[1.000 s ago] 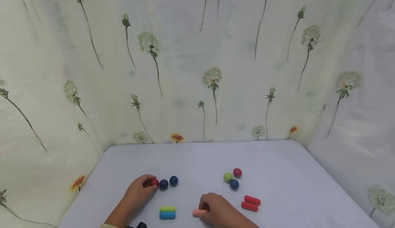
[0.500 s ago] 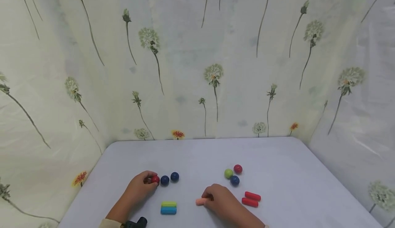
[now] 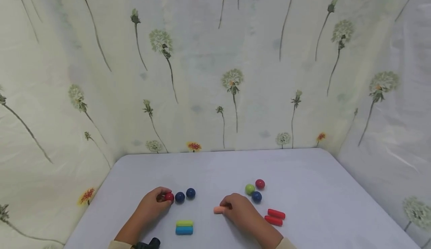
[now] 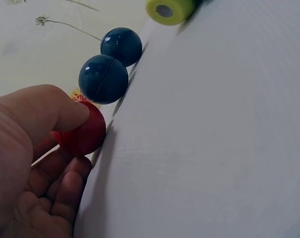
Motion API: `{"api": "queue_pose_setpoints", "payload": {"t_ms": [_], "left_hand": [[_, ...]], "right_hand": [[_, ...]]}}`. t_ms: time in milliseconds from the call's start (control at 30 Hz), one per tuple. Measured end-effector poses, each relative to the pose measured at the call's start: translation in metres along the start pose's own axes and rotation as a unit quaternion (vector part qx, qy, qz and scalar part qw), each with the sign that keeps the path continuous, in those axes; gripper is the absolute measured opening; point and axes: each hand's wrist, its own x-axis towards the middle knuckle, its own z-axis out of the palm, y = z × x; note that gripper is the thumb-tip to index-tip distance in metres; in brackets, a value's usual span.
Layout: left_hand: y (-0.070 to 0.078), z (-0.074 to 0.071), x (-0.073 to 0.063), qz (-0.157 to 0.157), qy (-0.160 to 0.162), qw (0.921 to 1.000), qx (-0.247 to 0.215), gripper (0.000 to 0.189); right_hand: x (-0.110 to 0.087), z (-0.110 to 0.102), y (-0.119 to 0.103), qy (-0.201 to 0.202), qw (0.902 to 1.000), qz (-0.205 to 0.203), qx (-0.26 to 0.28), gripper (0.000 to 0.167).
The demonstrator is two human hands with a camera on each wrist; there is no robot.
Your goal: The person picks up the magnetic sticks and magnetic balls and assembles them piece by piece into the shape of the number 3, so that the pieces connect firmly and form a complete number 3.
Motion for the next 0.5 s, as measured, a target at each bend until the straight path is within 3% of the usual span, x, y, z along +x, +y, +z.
{"api": "queue_pose_setpoints", "payload": {"t_ms": [233, 500], "left_hand": [[0.005, -0.001, -0.002, -0.011, -0.004, 0.9999, 0.0, 0.035], [0.005, -0.002, -0.004, -0.006, -0.006, 0.9999, 0.012, 0.034]], "right_hand": [[0.009, 0.001, 0.0, 0.021, 0.9995, -0.023, 0.005, 0.02], [0.013, 0.013, 0.018, 0.051, 0.9974, -0.04, 0.032, 0.018]]}}
